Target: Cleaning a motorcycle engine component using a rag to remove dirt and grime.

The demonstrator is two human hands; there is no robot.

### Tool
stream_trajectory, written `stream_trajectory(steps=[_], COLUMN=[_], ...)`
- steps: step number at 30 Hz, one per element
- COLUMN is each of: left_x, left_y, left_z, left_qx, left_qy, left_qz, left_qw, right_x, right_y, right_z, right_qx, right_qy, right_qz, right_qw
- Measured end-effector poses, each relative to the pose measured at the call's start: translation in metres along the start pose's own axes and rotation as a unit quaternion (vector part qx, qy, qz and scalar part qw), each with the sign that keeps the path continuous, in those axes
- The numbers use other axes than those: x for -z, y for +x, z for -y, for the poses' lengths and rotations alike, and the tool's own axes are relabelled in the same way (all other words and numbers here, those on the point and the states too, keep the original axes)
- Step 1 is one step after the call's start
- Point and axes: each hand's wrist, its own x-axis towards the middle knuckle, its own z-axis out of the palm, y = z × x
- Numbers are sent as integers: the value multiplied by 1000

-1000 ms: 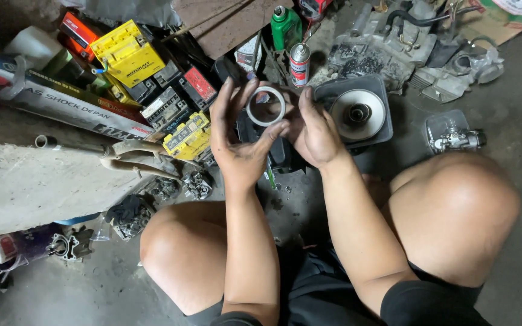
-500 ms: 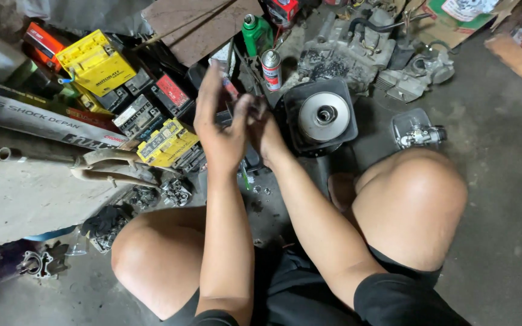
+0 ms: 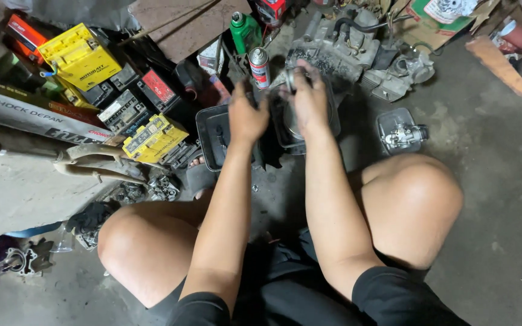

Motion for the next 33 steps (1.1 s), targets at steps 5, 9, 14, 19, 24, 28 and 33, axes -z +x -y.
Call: stream_trajectory(steps=[5,9,14,19,24,28,33], left_x=[-58,-83,-76,-104,-96,-70,-59], left_y=[-19,-23,-16,-4,4,-3,0], left_z=[4,-13,-45,-17,-25,-48,-65], left_qx=[-44,12,127,119,117,126,99], left_qy=[60,122,122,135,140,123,97], left_qz=[102,157,275,249,259,281,290], left_qw=[992,980,945,952,949,943,947], right_x=[34,39,49,56,69,73,86], right_y=[8,-2,13,11,24,28,52], right_z=[38,65,60,63,57,58,37], right_qx=[-3,7,3,-11,-26,-33,-16], right_qy=[110,119,34,23,5,-4,-48], right_qz=[14,5,-18,-24,-30,-46,-99], right_qw=[994,993,999,999,999,998,994])
